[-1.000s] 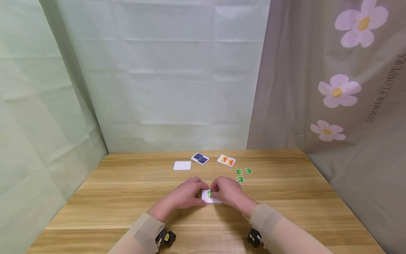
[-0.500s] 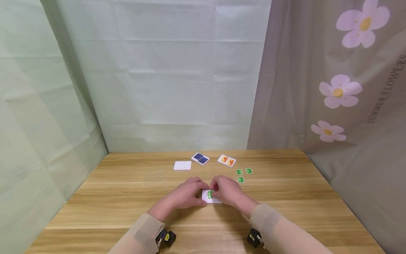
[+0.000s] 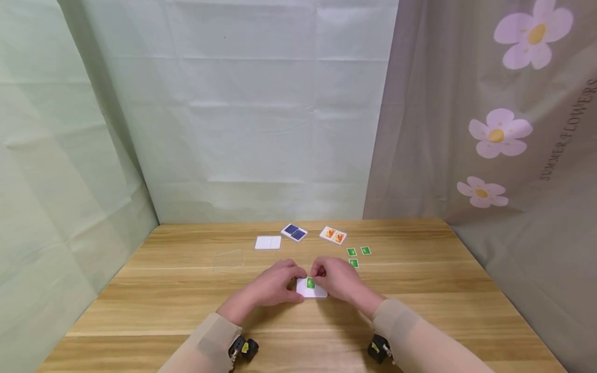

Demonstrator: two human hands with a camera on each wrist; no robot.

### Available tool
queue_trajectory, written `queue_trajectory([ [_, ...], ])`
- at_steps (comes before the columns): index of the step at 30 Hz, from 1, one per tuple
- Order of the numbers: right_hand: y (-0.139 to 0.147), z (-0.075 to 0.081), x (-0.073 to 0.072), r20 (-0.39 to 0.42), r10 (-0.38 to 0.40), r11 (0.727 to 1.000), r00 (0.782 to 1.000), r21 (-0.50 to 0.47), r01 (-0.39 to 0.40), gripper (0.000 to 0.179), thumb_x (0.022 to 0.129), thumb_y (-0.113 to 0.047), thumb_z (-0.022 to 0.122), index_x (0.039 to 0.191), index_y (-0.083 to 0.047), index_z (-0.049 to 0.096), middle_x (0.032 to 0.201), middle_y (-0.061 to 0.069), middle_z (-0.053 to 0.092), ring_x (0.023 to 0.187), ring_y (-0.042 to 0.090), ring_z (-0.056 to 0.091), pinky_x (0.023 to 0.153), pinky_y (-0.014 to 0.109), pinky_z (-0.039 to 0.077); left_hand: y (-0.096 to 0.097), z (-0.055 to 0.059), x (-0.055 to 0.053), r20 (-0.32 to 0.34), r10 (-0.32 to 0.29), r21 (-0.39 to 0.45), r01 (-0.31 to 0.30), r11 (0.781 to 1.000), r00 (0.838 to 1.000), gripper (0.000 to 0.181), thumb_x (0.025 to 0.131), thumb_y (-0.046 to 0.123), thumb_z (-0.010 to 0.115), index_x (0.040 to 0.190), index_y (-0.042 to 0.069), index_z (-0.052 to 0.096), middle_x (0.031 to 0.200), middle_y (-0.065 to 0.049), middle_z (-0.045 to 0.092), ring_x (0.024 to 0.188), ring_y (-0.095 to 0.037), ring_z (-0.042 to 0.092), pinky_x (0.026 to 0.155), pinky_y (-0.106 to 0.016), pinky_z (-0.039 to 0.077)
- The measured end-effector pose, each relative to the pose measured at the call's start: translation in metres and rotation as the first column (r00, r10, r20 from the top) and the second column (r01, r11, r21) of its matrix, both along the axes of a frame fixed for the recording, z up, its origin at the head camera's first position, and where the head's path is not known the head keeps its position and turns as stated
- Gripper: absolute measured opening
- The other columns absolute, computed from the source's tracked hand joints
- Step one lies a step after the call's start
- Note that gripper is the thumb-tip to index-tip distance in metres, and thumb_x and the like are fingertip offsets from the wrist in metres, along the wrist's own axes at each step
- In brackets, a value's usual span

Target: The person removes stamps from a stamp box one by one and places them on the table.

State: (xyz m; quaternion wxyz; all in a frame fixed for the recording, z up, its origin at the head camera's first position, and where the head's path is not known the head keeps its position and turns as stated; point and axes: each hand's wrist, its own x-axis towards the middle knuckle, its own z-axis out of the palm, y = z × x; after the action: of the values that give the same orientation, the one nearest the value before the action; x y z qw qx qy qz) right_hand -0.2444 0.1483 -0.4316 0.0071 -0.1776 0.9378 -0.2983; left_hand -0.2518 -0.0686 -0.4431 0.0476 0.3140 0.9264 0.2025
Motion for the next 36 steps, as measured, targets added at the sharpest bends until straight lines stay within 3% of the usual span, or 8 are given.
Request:
queue_trajectory([
  [9, 0.022, 0.008, -0.001, -0.002, -0.031, 0.999, 1.000, -0.042, 0.031, 0.015, 0.099, -0.005, 0.081, 0.095, -0.016, 0.072, 0.087, -0.007, 0.066, 0.081, 0.013, 0.058, 0.072, 0.031, 0.051, 0.000, -0.002, -0.002, -0.014, -0.011, 0.013, 0.011, 1.000, 1.000, 0.048, 0.090, 0.028, 0.096, 0.131, 0.011, 0.077, 0.123, -0.003, 0.067, 0.107, -0.015, 0.058, 0.097, -0.032, 0.054],
  [21, 0.063, 0.019, 0.000, -0.031, -0.046, 0.998, 0.998, -0.047, 0.044, 0.013, 0.101, -0.008, 0.078, 0.092, -0.015, 0.071, 0.088, -0.005, 0.067, 0.081, 0.013, 0.058, 0.073, 0.033, 0.049, 0.003, -0.004, -0.003, -0.025, -0.008, 0.008, 0.008, 1.000, 1.000, 0.048, 0.090, 0.029, 0.095, 0.131, 0.011, 0.077, 0.123, -0.002, 0.067, 0.110, -0.016, 0.058, 0.101, -0.034, 0.054],
  [36, 0.103, 0.020, -0.010, -0.061, -0.080, 0.996, 0.995, -0.054, 0.077, 0.012, 0.102, -0.002, 0.075, 0.095, -0.008, 0.067, 0.086, 0.001, 0.065, 0.079, 0.017, 0.056, 0.069, 0.031, 0.048, 0.002, -0.004, -0.003, -0.021, -0.002, 0.014, 0.003, 1.000, 1.000, 0.047, 0.090, 0.029, 0.095, 0.130, 0.012, 0.077, 0.122, -0.002, 0.067, 0.108, -0.015, 0.058, 0.099, -0.034, 0.054],
])
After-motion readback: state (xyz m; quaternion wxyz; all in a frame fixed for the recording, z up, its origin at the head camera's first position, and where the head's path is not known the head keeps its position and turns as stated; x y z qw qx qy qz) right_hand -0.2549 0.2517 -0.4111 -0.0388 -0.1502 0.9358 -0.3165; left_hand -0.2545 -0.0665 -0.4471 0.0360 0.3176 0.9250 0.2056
